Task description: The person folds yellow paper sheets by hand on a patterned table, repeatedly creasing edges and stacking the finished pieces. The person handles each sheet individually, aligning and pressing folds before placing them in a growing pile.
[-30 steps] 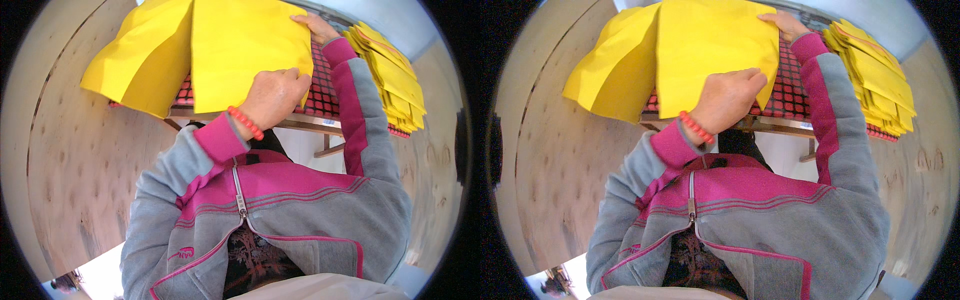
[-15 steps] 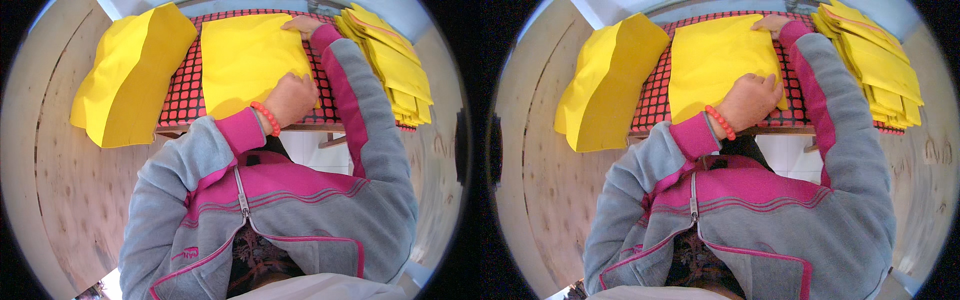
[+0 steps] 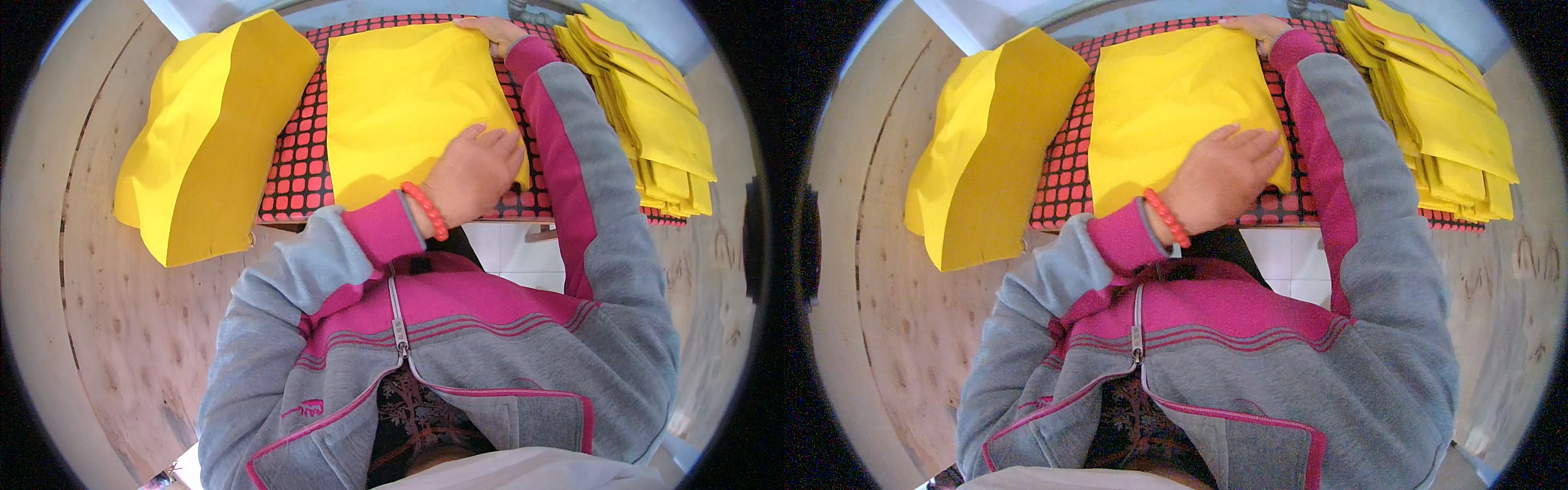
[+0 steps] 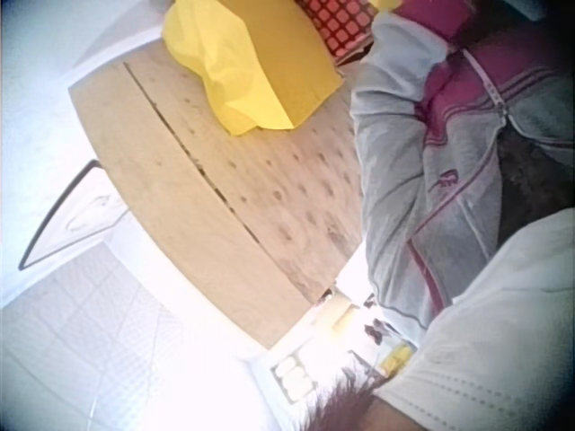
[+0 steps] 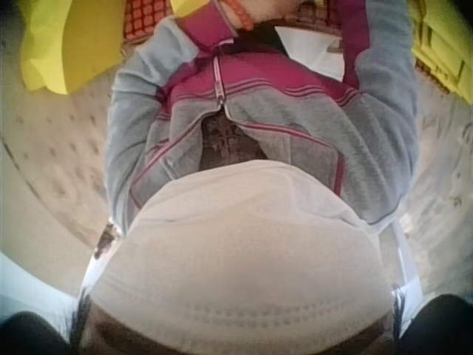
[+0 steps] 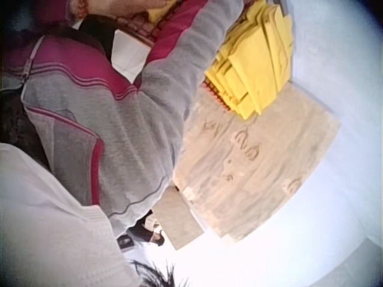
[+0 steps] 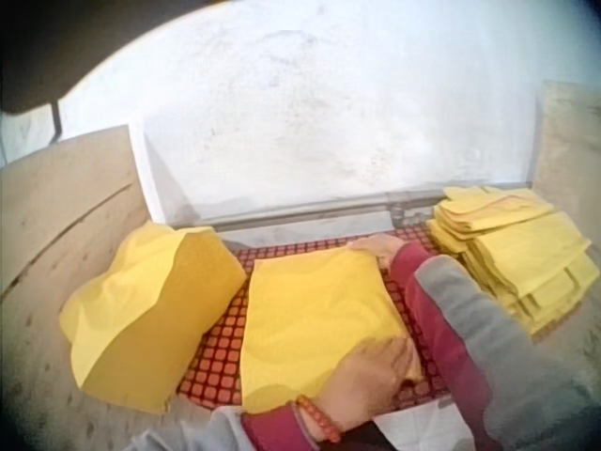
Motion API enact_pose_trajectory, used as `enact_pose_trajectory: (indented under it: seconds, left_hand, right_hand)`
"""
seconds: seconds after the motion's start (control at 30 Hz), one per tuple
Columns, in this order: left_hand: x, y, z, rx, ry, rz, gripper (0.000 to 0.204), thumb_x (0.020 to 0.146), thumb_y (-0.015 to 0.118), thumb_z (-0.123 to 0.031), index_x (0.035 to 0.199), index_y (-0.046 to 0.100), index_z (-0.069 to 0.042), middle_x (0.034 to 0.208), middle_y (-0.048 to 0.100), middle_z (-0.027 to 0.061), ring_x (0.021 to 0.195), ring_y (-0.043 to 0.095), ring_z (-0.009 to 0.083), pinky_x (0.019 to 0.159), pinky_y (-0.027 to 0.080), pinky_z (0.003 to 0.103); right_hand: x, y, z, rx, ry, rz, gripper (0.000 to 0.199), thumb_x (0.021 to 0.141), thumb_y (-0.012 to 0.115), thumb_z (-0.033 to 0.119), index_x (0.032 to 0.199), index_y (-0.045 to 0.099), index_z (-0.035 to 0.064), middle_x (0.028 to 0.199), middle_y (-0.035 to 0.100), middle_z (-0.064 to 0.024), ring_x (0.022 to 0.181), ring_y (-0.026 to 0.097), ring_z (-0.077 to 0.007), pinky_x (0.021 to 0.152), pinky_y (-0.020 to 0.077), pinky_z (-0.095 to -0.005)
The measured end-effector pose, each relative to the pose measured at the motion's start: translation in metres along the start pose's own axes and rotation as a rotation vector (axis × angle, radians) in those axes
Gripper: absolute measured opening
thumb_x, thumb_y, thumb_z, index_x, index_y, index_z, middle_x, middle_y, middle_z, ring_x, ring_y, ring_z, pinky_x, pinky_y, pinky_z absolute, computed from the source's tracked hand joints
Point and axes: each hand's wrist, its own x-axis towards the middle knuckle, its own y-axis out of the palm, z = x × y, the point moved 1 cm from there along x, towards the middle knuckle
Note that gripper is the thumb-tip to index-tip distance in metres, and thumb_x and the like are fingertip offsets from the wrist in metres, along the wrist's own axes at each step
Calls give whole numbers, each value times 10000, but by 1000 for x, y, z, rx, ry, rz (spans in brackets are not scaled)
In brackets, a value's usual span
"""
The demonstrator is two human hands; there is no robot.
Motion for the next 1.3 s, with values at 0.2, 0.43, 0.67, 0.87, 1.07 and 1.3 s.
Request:
enact_pose_trajectory:
  seconds: [0.2,0.43,0.67,0.87,1.07,1.3]
  left_hand:
    - [-3,-10,17,60,-80,-123,436,825,621,-182,1224,646,-9,1337,606,178,1254,573,322,1070,445,474]
    - [18,2,-20,197,-39,159,343,814,624,-207,1092,698,-20,1222,645,168,1137,623,304,1016,475,434]
    - [12,-24,-18,-410,-15,339,355,883,671,-245,1157,689,-20,1180,679,151,1085,657,330,916,534,405]
    - [13,-31,123,-596,-231,136,380,1017,589,-315,1268,664,-39,1286,664,198,1217,626,332,1041,479,397]
    - [11,28,187,22,-193,140,648,1016,513,-466,1522,402,-76,1578,364,211,1455,363,367,1149,321,540]
    - [1,40,189,62,-262,226,908,910,488,-729,1557,356,-105,1632,274,193,1516,251,355,1164,193,652]
  right_hand:
    - [7,-2,-2,-306,-116,-215,336,918,742,198,1129,650,-46,1026,737,-119,867,736,-178,732,621,-298]
    - [12,-7,-2,65,-54,-63,309,917,738,152,1103,667,-84,1042,736,-156,867,737,-226,740,616,-345]
    - [42,-12,-14,-981,-326,-397,491,937,688,394,1114,687,-64,992,733,-177,889,726,-263,730,583,-373]
    - [61,-34,-25,-937,-282,-289,354,902,766,279,1008,695,-51,915,725,-104,751,695,-185,655,557,-304]
    - [66,-35,-30,-803,-448,-249,610,862,707,531,1054,737,-47,943,752,-195,812,732,-274,728,562,-349]
    - [9,-15,-9,-470,-309,-40,438,862,773,368,1045,748,-29,938,757,-112,781,723,-212,703,558,-344]
